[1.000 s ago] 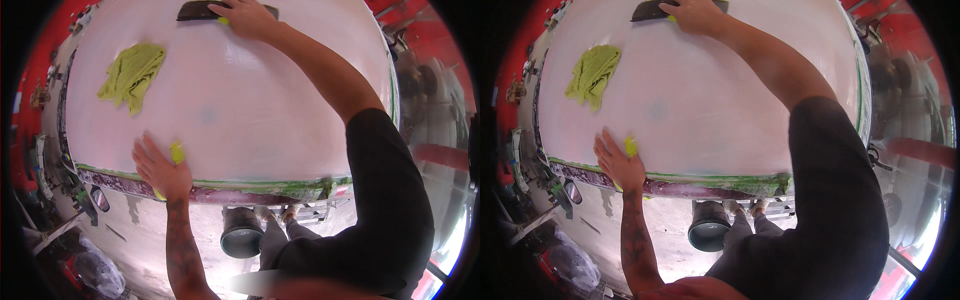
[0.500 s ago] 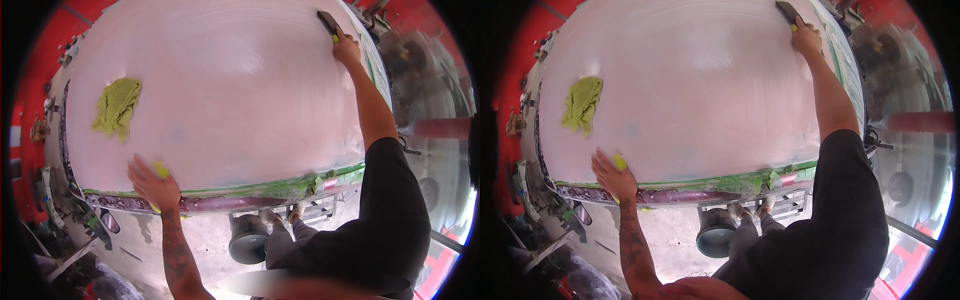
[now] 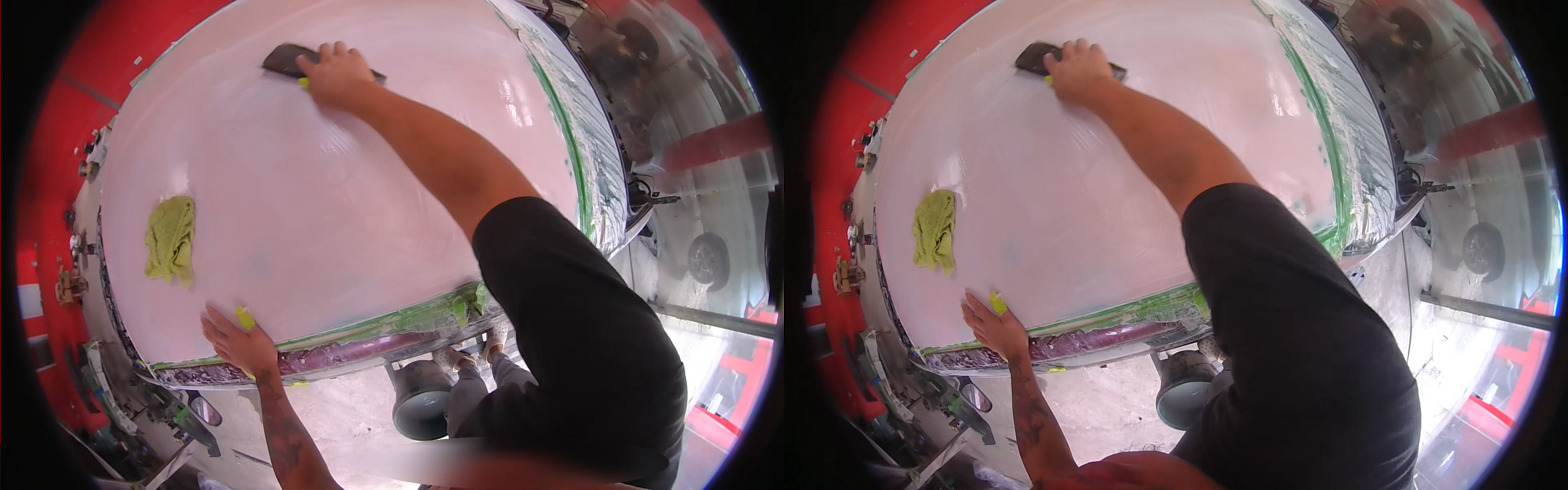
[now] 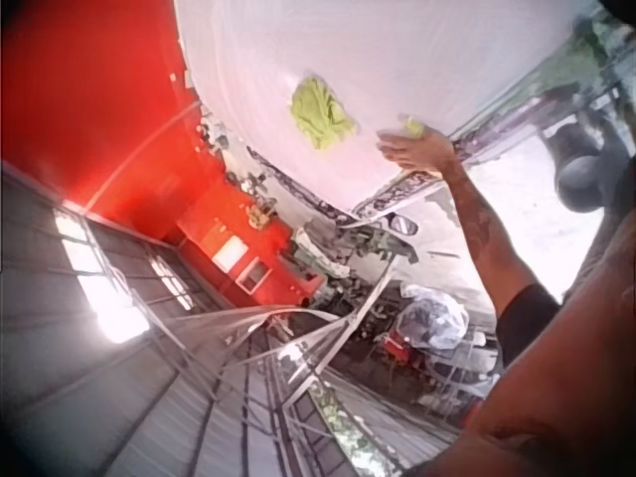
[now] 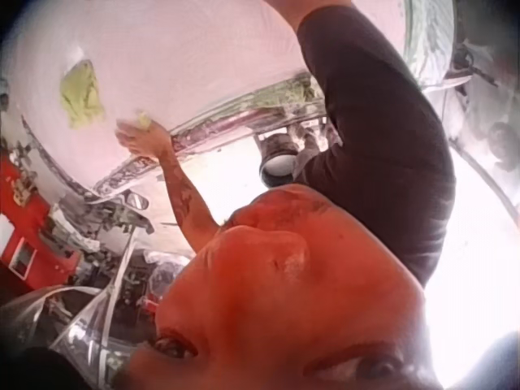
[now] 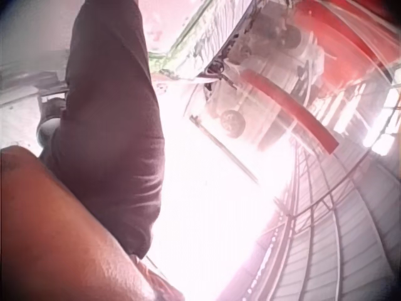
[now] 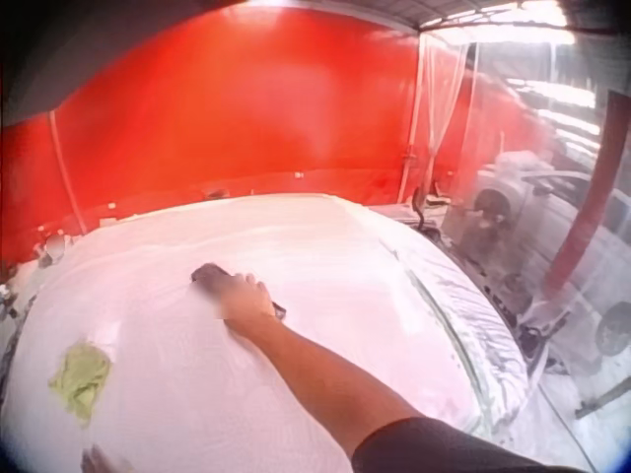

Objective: Sand the filler on the roof of a vehicle using a sanding block and water.

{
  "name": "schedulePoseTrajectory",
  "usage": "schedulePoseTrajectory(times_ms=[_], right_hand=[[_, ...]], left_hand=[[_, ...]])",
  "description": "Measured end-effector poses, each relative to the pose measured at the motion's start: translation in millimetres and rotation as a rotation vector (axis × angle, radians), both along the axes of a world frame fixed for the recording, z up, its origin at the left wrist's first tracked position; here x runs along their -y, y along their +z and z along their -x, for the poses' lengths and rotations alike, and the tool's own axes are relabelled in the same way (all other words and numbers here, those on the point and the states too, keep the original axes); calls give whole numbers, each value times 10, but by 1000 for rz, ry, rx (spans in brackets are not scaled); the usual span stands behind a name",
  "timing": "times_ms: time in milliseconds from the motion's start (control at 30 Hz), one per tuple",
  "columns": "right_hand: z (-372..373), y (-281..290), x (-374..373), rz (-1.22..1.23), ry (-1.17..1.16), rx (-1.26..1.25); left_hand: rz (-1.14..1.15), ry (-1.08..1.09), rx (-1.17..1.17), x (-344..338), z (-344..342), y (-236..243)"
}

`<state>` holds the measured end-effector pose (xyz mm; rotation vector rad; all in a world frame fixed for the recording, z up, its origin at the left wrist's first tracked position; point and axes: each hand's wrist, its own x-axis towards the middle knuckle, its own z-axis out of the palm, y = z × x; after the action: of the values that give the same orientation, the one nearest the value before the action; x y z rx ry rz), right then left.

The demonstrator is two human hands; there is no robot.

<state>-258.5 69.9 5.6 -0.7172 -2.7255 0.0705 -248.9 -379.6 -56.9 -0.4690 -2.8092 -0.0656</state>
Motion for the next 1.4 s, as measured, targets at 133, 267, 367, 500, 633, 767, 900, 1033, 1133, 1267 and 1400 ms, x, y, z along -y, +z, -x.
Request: schedulePoseTrajectory(times_ms=[133,267,367,500,633,767,900,1033,1133,1267,1400], right_hand=[[-1331,-25,-1027,9,-417,35],[-2350,-129,-1243,88,-719,184],[-2881,-236,-1297,211,-731,146],[-3714,-402,-724,1342,-405,-1023],[-4520,-1015,81,1747,-164,-1428],[-4967,-1461,-15,1567,-23,-1617],[-4775,-1409,167,1438,-313,-1643],[-4506,-1283,355,1312,-368,-1661],[-4471,-1219,440,1246,-419,-1692],[-4443,-1081,528,886,-511,-1494],[-4297,-841,635,1014,-545,-1473]], left_hand=[[-13,11,-5,-60,-15,71],[-13,7,17,-77,-23,-16],[-1,11,15,-168,-16,-62],[-23,18,-14,-46,8,40],[-30,5,-29,-17,55,-19],[-225,16,78,-95,295,-61],[-689,92,112,-165,1164,343],[-908,157,324,-409,2380,559],[-537,223,625,-1014,2633,418],[-220,404,259,-2184,1881,676],[-168,9,93,-3185,1755,648]])
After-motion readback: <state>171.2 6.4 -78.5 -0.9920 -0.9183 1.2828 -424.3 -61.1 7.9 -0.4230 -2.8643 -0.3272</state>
